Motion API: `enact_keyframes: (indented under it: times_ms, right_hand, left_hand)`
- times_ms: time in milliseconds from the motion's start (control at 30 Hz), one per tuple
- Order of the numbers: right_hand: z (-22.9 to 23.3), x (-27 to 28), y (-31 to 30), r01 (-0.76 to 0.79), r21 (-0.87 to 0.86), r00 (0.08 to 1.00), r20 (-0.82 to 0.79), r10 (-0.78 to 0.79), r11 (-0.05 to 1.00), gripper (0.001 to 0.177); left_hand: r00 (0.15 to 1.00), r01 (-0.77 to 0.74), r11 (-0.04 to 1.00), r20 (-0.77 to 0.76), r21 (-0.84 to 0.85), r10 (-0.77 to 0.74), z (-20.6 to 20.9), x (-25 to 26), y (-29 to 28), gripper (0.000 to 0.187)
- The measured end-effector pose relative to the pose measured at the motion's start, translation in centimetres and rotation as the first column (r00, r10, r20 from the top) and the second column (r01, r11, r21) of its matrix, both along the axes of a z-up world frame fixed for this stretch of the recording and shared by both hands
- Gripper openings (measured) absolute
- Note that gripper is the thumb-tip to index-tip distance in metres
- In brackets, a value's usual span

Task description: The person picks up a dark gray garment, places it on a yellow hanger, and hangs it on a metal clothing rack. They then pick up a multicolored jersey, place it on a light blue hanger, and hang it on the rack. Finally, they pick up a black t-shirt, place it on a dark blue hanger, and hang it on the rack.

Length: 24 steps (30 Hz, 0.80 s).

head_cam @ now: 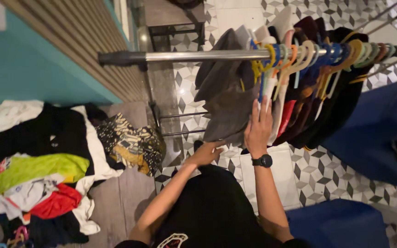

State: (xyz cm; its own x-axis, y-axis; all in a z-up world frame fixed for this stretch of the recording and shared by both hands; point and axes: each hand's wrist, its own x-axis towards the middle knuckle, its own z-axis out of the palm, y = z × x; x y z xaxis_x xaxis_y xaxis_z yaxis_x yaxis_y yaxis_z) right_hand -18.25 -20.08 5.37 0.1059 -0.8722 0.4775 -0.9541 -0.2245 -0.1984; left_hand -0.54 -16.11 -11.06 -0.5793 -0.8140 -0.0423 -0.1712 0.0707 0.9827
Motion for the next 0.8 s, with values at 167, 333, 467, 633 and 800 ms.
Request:
enact_keyframes:
  times_ms: [167, 333, 467, 633, 800]
  right_hand:
    - [-0.8, 1.7, 3.2, 0.030, 0.040, 0.999, -0.034, -0.029, 0.999, 0.080]
    - [-2.8, 3.0, 6.7, 0.055, 0.173, 0.998, 0.031, -0.061, 0.983, 0.084]
    - [-5.4, 4.2, 10.4, 0.054, 0.462, 0.990, 0.093, -0.108, 0.886, 0.088]
    - [-7.8, 5.9, 12.2, 0.007, 0.851, 0.999, 0.011, -0.031, 0.525, 0.090]
    - [-6.9, 10.3, 11.8, -0.326, 0.774, 0.934, 0.176, 0.310, 0.543, 0.084]
  left_hand:
    - [0.957, -0.226, 0.974, 0.186, -0.004, 0.223, -2.0, 5.2, 4.6, 0.043]
    - [0.908, -0.405, 0.897, 0.195, 0.179, 0.372, -4.0, 10.8, 10.3, 0.046]
    - [0.786, -0.607, 0.784, 0.244, 0.131, 0.568, -3.5, 13.4, 14.6, 0.045]
    - [0.669, -0.742, 0.622, 0.342, 0.250, 0.660, -1.9, 15.1, 17.9, 0.045]
    - [0.543, -0.840, 0.532, 0.159, 0.109, 0.825, -1.9, 14.9, 20.2, 0.043]
